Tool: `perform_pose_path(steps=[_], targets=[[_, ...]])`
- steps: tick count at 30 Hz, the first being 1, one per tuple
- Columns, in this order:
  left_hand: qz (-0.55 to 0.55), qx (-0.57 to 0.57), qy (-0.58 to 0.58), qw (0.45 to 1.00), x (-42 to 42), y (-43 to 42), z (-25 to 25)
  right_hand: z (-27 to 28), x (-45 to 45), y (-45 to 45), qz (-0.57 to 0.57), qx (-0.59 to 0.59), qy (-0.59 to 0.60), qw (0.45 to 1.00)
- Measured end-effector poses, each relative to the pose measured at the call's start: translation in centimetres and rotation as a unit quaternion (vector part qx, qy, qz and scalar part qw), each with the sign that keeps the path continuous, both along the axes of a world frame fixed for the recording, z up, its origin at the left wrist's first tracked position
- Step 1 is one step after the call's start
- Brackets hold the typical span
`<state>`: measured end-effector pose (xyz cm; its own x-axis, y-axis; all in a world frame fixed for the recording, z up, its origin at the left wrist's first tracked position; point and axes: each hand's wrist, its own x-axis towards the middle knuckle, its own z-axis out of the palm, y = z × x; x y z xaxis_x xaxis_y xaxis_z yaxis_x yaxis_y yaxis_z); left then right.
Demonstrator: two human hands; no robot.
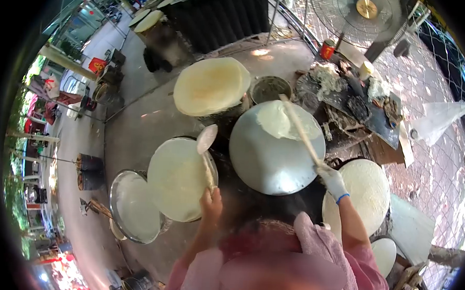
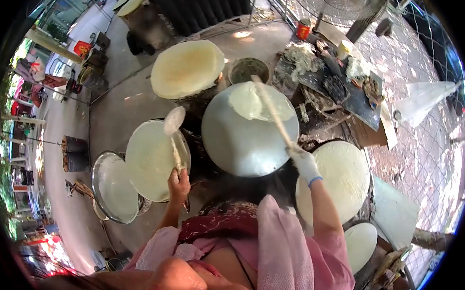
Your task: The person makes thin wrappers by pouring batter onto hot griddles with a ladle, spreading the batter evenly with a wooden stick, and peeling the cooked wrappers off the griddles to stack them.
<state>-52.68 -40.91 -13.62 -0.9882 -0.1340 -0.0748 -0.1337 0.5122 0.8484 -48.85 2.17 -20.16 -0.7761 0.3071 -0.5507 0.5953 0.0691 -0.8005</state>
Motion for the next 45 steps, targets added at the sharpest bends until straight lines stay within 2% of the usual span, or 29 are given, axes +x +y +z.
perform_pose_path(steps=[1,2,3,4,5,6,8,9,11,12,15,18,19,20,22,25,26,28,29,30,32,33,35,37,40,41,42,44,45], targets=[[0.016,-0.014,0.025,0.999,0.2,0.7,0.1,2.5,-0.8,-1.6,0.009,-0.041,-0.028,0.999],[0.024,0.003,-0.002,1.000,0.4,1.0,-0.3,5.1,-1.5,-3.4,0.021,-0.080,-0.055,0.995],[0.034,0.019,-0.029,0.999,0.8,0.8,-1.1,-0.2,-1.3,-3.8,0.019,-0.157,0.025,0.987],[0.045,0.035,-0.054,0.997,1.1,0.5,-1.9,3.8,-1.9,-4.4,0.052,-0.134,-0.017,0.989],[0.061,0.091,-0.093,0.990,1.3,0.2,-2.7,2.3,-1.8,-4.0,0.028,-0.139,0.017,0.990],[0.057,0.088,-0.103,0.989,1.5,0.2,-2.4,0.8,-1.5,-3.4,0.005,-0.144,0.051,0.988],[0.053,0.083,-0.124,0.987,2.0,0.2,-1.4,1.5,-1.9,1.0,0.058,-0.063,0.028,0.996],[0.050,0.070,-0.122,0.989,2.2,0.2,-1.3,3.1,-2.5,1.8,0.014,-0.017,0.060,0.998],[0.038,0.043,-0.118,0.991,2.4,0.2,-1.2,2.3,-3.7,3.1,0.081,-0.020,-0.056,0.995],[0.045,0.046,-0.126,0.990,2.4,0.3,-1.4,4.8,-4.4,1.8,0.109,-0.030,-0.116,0.987],[0.070,0.060,-0.154,0.984,2.9,0.2,-1.7,0.4,-3.2,0.4,0.159,-0.132,-0.048,0.977],[0.086,0.095,-0.172,0.977,3.1,0.7,-0.7,0.4,-2.8,2.2,0.125,-0.107,0.007,0.986],[0.084,0.105,-0.175,0.975,2.9,0.9,0.1,1.8,-4.0,4.1,0.170,-0.057,-0.008,0.984],[0.082,0.114,-0.178,0.974,3.0,0.9,0.5,1.7,-4.9,5.4,0.153,-0.059,0.047,0.985],[0.071,0.096,-0.136,0.984,3.3,0.0,-1.7,-4.9,-7.2,8.0,0.156,-0.053,0.092,0.982],[0.073,0.119,-0.128,0.982,3.5,-0.1,-1.8,1.3,-6.5,4.3,0.229,-0.122,-0.089,0.962],[0.078,0.134,-0.138,0.978,3.8,-0.2,-1.5,0.9,-5.6,4.0,0.238,-0.129,-0.090,0.959],[0.059,0.105,-0.124,0.985,4.3,-1.2,-2.7,1.9,-5.2,3.3,0.258,-0.139,-0.085,0.952],[0.049,0.089,-0.119,0.988,4.7,-1.8,-3.4,4.1,-5.6,4.0,0.265,-0.075,-0.112,0.955],[0.059,0.070,-0.141,0.986,4.5,-1.3,-2.4,3.2,-6.0,4.9,0.249,-0.072,-0.026,0.965],[0.079,0.030,-0.183,0.979,3.3,0.1,0.2,-0.5,-8.5,7.3,0.215,-0.103,-0.004,0.971],[0.073,0.019,-0.162,0.984,2.9,-0.1,-0.6,-3.7,-10.0,8.0,0.210,-0.071,0.016,0.975],[0.057,-0.003,-0.120,0.991,1.8,-1.4,-4.4,-3.5,-9.9,7.3,0.325,-0.063,0.099,0.938],[0.025,-0.060,-0.064,0.996,0.4,-2.9,-8.0,1.2,-8.9,5.1,0.323,-0.107,-0.104,0.935],[0.007,-0.083,-0.037,0.996,-1.8,-2.6,-9.5,2.2,-7.1,5.8,0.295,-0.138,-0.107,0.939],[0.005,-0.084,-0.040,0.996,-2.4,-2.5,-9.6,2.6,-7.7,6.9,0.328,-0.065,-0.088,0.938],[0.002,-0.092,-0.028,0.995,-3.0,-2.6,-10.1,2.9,-8.4,6.6,0.273,-0.083,-0.027,0.958],[-0.004,-0.104,-0.011,0.995,-4.0,-2.4,-10.8,-3.1,-11.0,8.0,0.266,-0.027,-0.005,0.963],[-0.005,-0.108,-0.005,0.994,-4.4,-2.1,-10.8,-3.5,-11.7,7.5,0.281,-0.049,0.087,0.955]])
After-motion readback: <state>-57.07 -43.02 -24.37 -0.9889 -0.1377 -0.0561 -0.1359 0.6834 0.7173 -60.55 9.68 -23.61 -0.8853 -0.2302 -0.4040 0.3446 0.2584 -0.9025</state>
